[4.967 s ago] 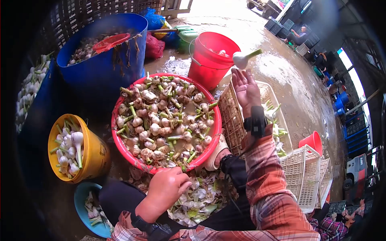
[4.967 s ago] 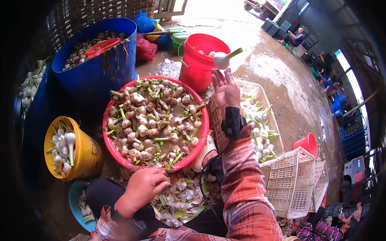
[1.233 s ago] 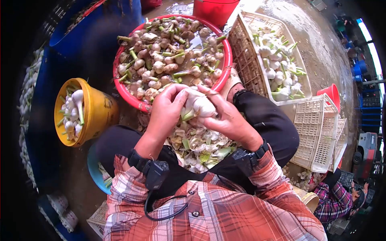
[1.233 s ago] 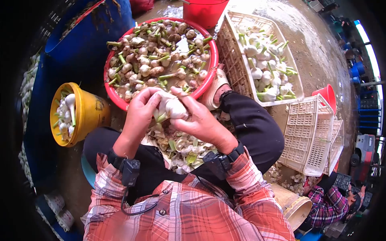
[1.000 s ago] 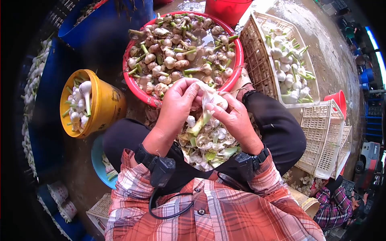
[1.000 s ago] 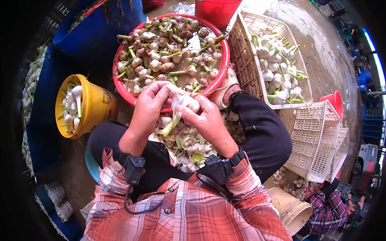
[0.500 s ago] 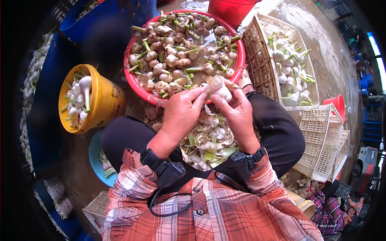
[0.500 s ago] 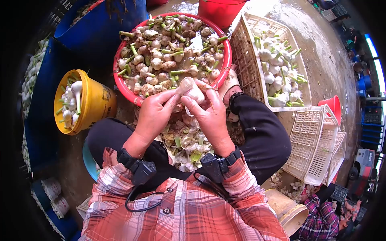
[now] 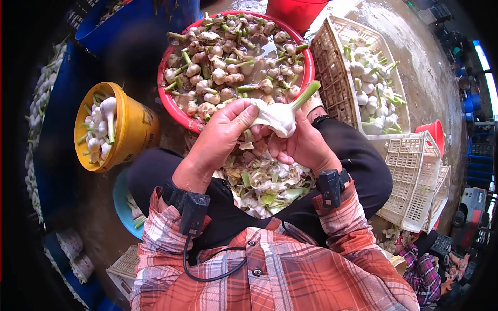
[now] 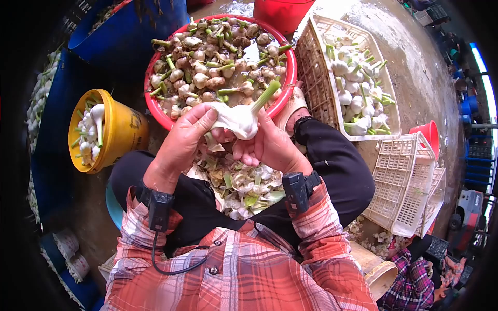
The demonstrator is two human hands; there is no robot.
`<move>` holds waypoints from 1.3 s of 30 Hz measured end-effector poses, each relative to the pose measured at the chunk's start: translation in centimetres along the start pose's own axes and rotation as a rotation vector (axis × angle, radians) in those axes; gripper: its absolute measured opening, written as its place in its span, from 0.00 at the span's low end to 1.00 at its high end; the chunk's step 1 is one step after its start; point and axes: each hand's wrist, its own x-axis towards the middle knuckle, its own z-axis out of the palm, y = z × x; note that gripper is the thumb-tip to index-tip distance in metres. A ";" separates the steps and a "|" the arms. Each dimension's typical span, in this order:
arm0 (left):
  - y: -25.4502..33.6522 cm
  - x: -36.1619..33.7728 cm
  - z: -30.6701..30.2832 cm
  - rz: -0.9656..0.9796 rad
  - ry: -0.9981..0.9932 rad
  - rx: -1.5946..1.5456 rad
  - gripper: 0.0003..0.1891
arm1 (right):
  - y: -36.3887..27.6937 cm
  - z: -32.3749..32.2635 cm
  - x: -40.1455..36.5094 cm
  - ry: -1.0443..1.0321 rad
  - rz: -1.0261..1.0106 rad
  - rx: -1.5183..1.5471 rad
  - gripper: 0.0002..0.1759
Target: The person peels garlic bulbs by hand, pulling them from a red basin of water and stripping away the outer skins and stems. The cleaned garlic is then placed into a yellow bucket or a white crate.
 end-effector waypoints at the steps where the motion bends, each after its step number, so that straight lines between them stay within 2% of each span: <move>1: -0.5 0.2 -0.3 0.065 0.030 0.001 0.14 | 0.1 -0.4 -0.4 -0.006 -0.008 0.001 0.36; 3: -0.6 0.2 -0.7 0.069 0.043 0.055 0.14 | 0.7 -0.4 -1.5 0.485 0.137 -0.404 0.37; 4: -0.3 0.0 -0.4 0.059 0.039 0.093 0.14 | 0.7 0.3 -2.0 0.677 0.048 -0.622 0.33; 5: 0.1 -0.2 -0.1 0.051 0.032 0.130 0.14 | 1.3 -0.2 -2.1 0.744 -0.233 -0.724 0.29; 6: 0.4 -0.3 0.3 0.024 0.058 0.135 0.13 | 1.0 0.7 -2.1 0.743 -0.380 -0.682 0.30; 7: -0.5 0.1 0.2 0.076 0.038 0.131 0.13 | 0.6 1.5 -2.0 0.742 -0.527 -0.635 0.32; 8: -0.8 0.2 0.5 0.076 0.011 0.132 0.13 | 0.1 0.8 -2.0 0.618 -0.446 -0.379 0.42; 9: -0.9 0.3 0.8 0.074 -0.020 0.136 0.13 | -0.2 1.1 -1.3 0.563 -0.429 -0.201 0.34; 11: -0.6 0.1 0.7 0.078 -0.048 0.163 0.12 | -0.6 -0.7 -0.4 0.566 -0.391 -0.069 0.20; 12: 0.0 -0.3 0.7 0.098 -0.008 0.114 0.12 | -0.9 -0.7 -0.2 0.558 -0.395 -0.076 0.20; 13: 0.4 -0.5 0.5 0.115 0.034 0.061 0.12 | -1.0 -0.7 -0.4 0.490 -0.390 0.023 0.14; 14: 0.8 -0.8 -0.2 0.151 0.006 0.039 0.12 | -1.3 -0.8 -0.5 0.424 -0.383 0.122 0.09; 15: 1.2 -1.1 -0.2 0.193 -0.004 -0.049 0.12 | -1.2 -1.7 -0.6 0.424 -0.382 0.116 0.09; 17: 2.7 -2.4 0.3 0.199 0.088 -0.165 0.12 | -0.9 -4.2 -0.6 0.475 -0.550 0.268 0.05; 18: 3.0 -2.3 -0.9 0.184 0.062 0.049 0.13 | -1.3 -3.6 -1.1 0.537 -0.641 0.244 0.05; 19: 3.1 -1.8 -2.2 0.112 -0.064 0.423 0.17 | -1.5 -3.1 -1.4 0.556 -0.669 0.171 0.06; 21: 0.3 -1.4 -2.2 0.228 -0.224 1.112 0.27 | -1.8 -2.2 -1.6 0.630 -0.673 -0.052 0.08; 23: 0.3 -1.8 -0.4 -0.001 -0.085 1.408 0.33 | -2.5 -1.8 -1.9 0.737 -0.656 -0.334 0.08; 24: -0.5 -1.4 -0.6 0.200 0.031 1.357 0.36 | -2.7 -1.5 -1.7 0.745 -0.620 -0.396 0.09; 25: 0.7 -0.9 0.0 0.261 0.080 1.224 0.29 | -3.2 -1.3 -1.5 0.754 -0.589 -0.461 0.09; 27: 1.0 -0.1 0.5 0.414 0.123 1.113 0.20 | -5.1 -1.0 -0.1 0.677 -0.460 -0.338 0.09; 28: 1.4 0.0 0.8 0.398 0.117 1.110 0.13 | -6.7 -1.5 1.0 0.659 -0.482 -0.343 0.08; 29: 0.2 0.3 0.4 0.496 0.109 1.134 0.11 | -9.1 -2.0 2.5 0.638 -0.502 -0.347 0.07; 31: -0.3 -0.1 0.3 0.474 0.067 1.173 0.10 | -15.7 -2.5 6.0 0.565 -0.692 -0.324 0.06; 32: -0.4 -0.3 0.2 0.423 0.024 1.218 0.10 | -19.1 -2.4 7.8 0.483 -0.854 -0.301 0.10; 33: -0.7 -0.2 -0.1 0.431 0.001 1.242 0.11 | -22.9 -3.9 9.2 0.341 -0.893 -0.213 0.17; 34: -0.5 -0.4 -0.1 0.401 -0.001 1.242 0.12 | -25.1 -3.6 10.2 0.435 -0.937 -0.322 0.25; 35: -0.1 -0.5 0.0 0.374 -0.006 1.239 0.12 | -25.7 -2.9 11.4 0.556 -0.922 -0.332 0.27; 37: 0.4 -0.3 -0.3 0.363 0.059 1.240 0.12 | -22.3 -2.9 14.0 0.666 -0.800 -0.554 0.28; 39: 0.9 -0.3 -0.4 0.312 0.149 1.222 0.12 | -16.7 -6.3 16.8 0.579 -0.462 -0.834 0.22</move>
